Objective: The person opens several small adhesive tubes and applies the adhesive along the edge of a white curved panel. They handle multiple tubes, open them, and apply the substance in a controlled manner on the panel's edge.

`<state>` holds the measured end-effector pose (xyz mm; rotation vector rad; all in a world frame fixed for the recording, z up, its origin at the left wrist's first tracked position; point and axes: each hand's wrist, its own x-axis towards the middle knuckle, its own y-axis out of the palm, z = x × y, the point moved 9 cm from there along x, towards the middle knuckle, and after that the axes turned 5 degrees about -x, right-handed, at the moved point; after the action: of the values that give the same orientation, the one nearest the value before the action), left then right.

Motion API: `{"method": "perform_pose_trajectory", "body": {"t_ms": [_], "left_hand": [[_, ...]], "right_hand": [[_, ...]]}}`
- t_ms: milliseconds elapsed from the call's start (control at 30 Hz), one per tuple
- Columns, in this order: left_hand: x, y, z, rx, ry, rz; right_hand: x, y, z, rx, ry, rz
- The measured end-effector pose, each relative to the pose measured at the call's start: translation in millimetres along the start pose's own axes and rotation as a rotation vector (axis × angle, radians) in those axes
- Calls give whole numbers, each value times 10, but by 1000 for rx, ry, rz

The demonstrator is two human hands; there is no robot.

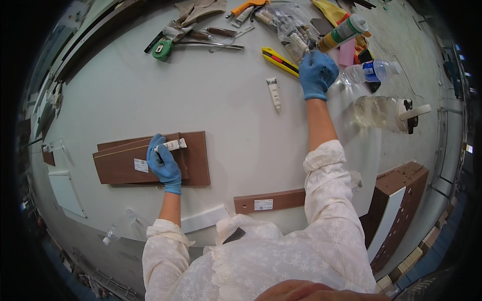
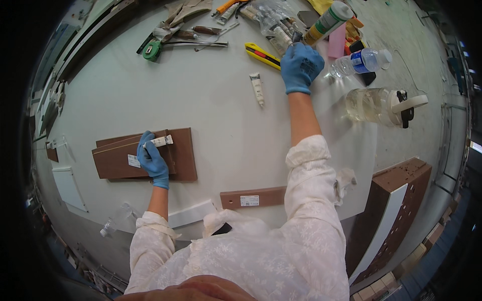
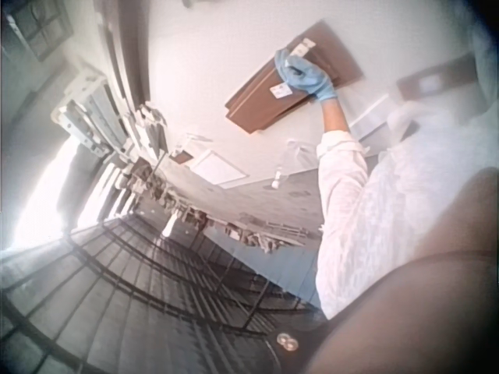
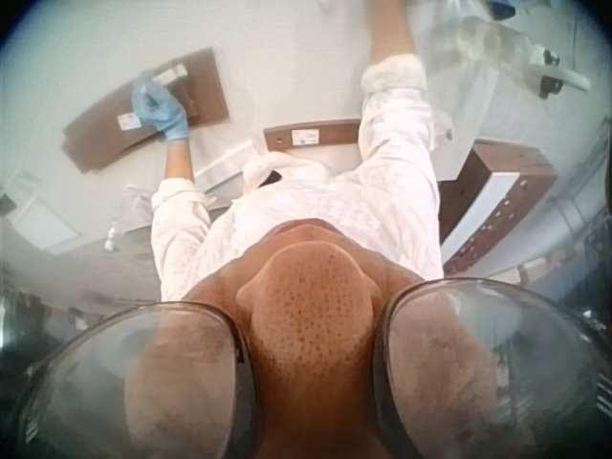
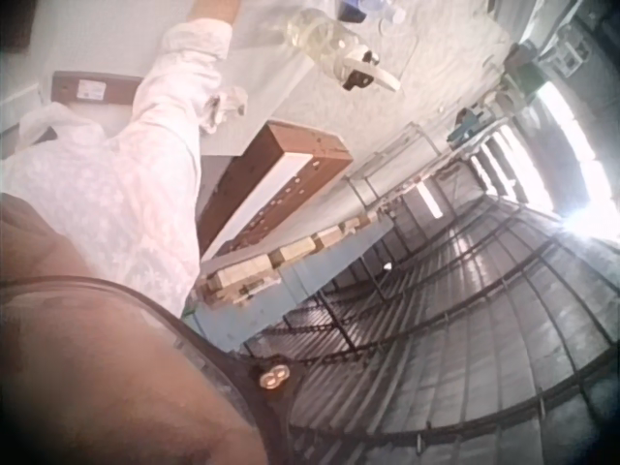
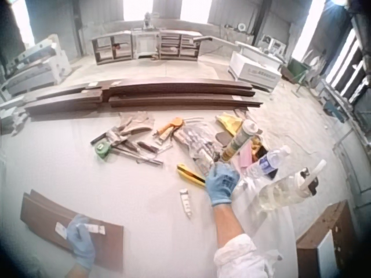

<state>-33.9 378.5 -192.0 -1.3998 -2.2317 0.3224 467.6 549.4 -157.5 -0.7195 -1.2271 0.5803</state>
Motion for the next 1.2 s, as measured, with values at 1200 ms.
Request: {"method": "perform_pose_trajectory", "body": {"t_ms": [1200], "left_hand": [[28, -39, 54, -64, 167, -48]], "right_hand": [[-2348, -878, 410, 801, 724, 674]]}}
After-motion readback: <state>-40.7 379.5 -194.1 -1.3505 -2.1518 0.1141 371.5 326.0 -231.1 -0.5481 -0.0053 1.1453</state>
